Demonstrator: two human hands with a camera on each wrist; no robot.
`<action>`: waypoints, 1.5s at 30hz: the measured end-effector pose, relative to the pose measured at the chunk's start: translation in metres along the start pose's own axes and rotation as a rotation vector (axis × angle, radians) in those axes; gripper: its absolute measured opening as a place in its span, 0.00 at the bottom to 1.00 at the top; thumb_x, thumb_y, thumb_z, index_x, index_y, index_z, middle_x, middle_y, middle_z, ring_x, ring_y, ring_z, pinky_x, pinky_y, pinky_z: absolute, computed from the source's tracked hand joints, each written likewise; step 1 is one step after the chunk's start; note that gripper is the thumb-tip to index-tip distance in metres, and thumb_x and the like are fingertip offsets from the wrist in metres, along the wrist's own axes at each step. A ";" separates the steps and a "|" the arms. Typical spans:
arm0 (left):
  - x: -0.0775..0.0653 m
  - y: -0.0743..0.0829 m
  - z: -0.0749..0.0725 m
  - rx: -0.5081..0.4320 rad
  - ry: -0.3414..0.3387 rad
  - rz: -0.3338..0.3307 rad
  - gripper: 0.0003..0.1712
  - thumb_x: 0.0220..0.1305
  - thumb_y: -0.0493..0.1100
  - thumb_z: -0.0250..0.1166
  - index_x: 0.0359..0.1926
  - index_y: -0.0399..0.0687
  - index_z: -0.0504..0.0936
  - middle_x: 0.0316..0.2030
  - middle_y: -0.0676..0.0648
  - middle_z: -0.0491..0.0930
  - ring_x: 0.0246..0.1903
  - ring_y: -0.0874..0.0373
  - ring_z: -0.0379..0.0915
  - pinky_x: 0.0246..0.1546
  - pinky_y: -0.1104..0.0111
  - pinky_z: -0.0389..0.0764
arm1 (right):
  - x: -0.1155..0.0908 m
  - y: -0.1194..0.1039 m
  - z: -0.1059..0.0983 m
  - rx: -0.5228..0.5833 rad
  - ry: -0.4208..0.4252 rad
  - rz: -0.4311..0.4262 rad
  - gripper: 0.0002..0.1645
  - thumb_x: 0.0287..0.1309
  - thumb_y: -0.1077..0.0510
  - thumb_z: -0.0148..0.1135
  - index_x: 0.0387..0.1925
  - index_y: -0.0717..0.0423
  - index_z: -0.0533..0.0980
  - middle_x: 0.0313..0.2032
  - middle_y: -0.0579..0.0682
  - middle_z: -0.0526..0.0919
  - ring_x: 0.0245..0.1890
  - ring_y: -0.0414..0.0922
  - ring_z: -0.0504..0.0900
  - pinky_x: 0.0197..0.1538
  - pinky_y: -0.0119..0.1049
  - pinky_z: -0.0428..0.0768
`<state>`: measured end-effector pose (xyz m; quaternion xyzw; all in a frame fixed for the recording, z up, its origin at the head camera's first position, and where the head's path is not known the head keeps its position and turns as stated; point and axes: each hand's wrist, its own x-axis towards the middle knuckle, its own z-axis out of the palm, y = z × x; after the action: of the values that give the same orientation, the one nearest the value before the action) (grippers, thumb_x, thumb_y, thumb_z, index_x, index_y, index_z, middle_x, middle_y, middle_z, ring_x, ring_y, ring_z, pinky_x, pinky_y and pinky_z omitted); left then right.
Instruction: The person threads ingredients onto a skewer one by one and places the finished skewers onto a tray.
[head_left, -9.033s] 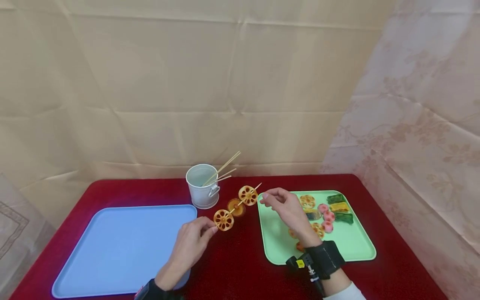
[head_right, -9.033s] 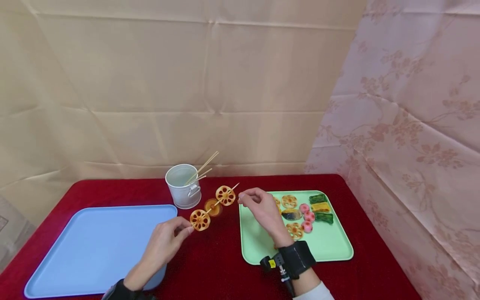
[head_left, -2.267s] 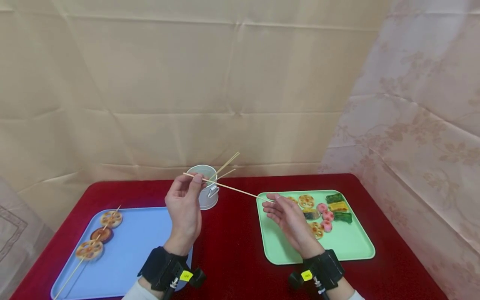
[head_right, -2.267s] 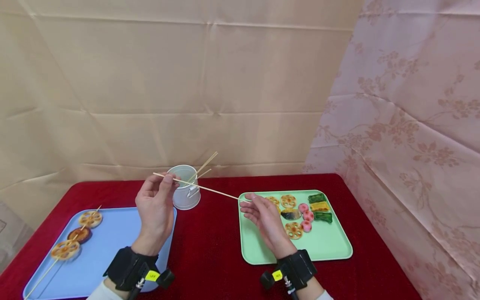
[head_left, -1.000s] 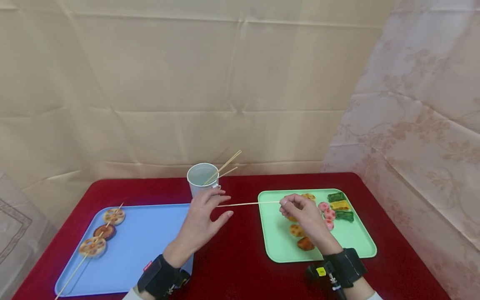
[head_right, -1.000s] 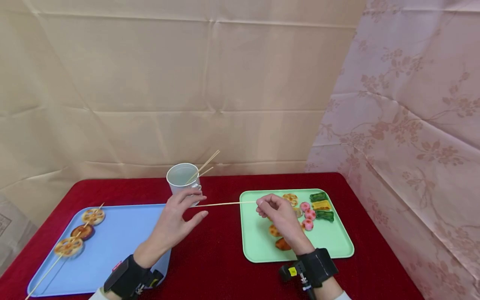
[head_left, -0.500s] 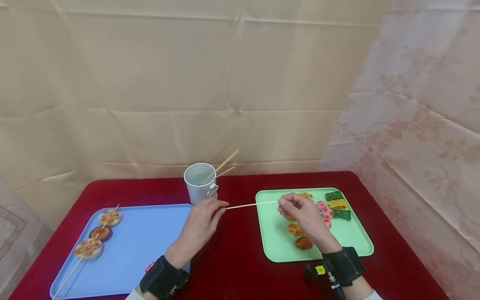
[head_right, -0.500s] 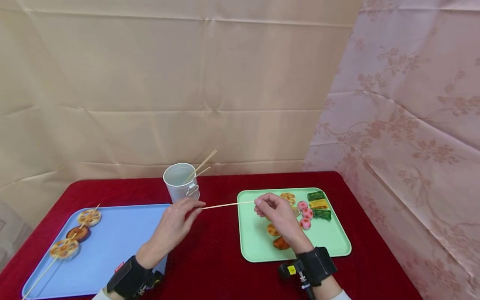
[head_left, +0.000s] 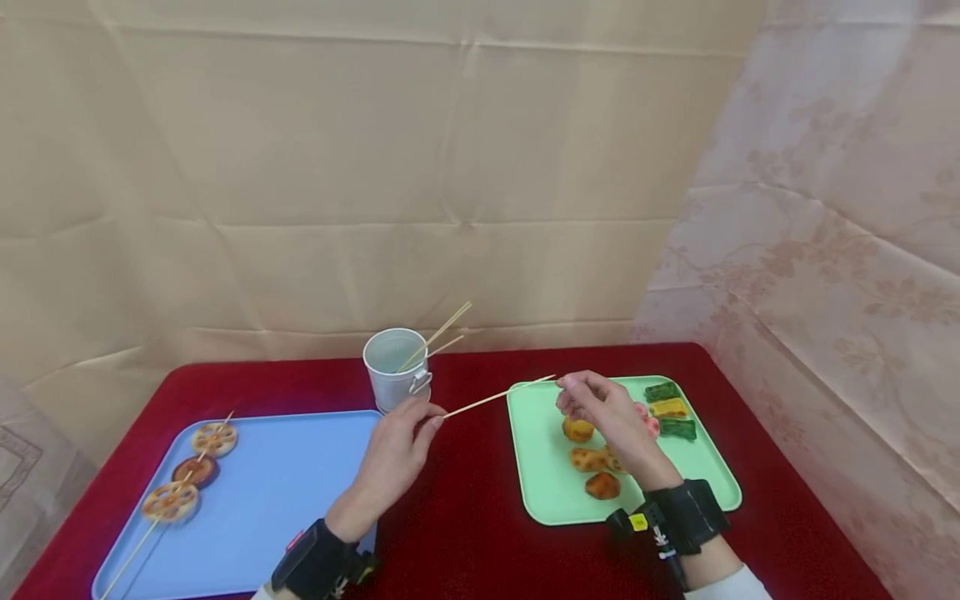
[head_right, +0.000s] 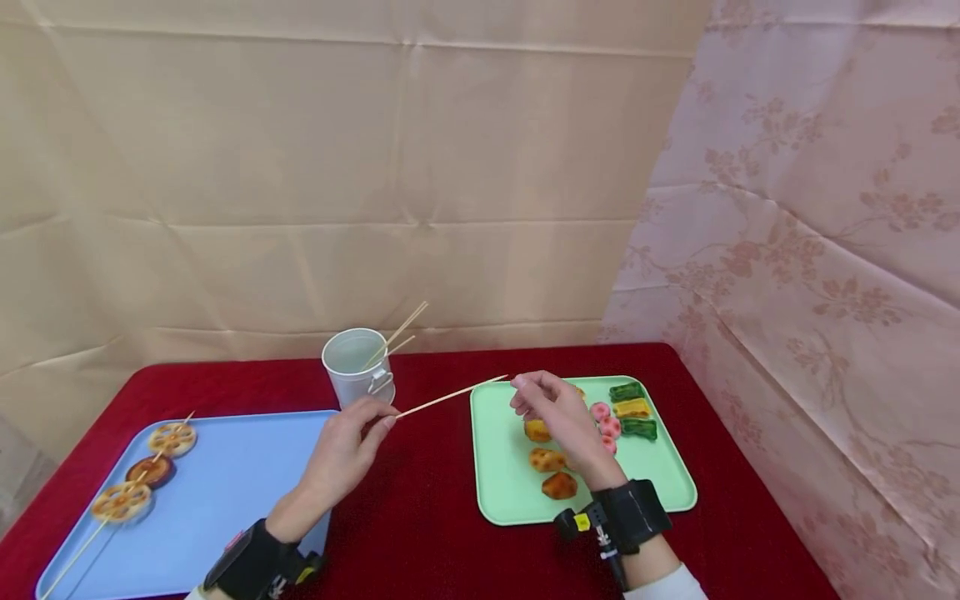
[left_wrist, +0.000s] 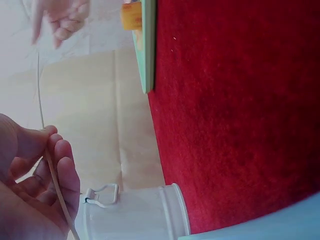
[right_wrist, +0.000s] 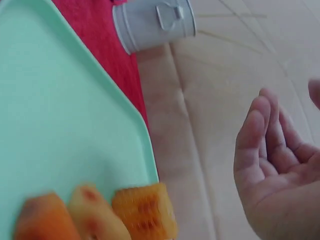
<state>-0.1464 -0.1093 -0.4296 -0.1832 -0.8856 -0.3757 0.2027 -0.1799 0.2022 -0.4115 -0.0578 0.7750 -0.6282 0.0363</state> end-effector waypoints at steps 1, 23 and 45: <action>-0.001 0.000 -0.001 -0.004 -0.003 -0.017 0.05 0.66 0.31 0.70 0.39 0.44 0.87 0.34 0.49 0.82 0.34 0.56 0.77 0.38 0.57 0.80 | 0.002 0.001 -0.003 -0.009 0.016 0.005 0.25 0.75 0.45 0.59 0.51 0.65 0.77 0.40 0.59 0.84 0.41 0.53 0.83 0.47 0.39 0.83; -0.012 0.001 -0.006 -0.105 -0.069 -0.201 0.06 0.69 0.33 0.66 0.42 0.46 0.87 0.31 0.54 0.80 0.30 0.60 0.71 0.34 0.64 0.74 | 0.056 0.018 -0.022 -0.991 -0.060 -0.015 0.19 0.65 0.50 0.70 0.46 0.62 0.84 0.40 0.55 0.86 0.39 0.51 0.80 0.46 0.50 0.80; -0.022 0.001 -0.001 -0.165 -0.076 -0.257 0.05 0.70 0.34 0.66 0.41 0.47 0.87 0.29 0.55 0.79 0.30 0.62 0.71 0.34 0.66 0.74 | 0.067 0.013 -0.024 -1.015 -0.165 0.095 0.20 0.57 0.46 0.76 0.17 0.51 0.80 0.15 0.45 0.68 0.23 0.47 0.70 0.30 0.40 0.65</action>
<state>-0.1268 -0.1135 -0.4398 -0.0986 -0.8749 -0.4627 0.1038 -0.2504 0.2194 -0.4184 -0.0824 0.9786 -0.1642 0.0930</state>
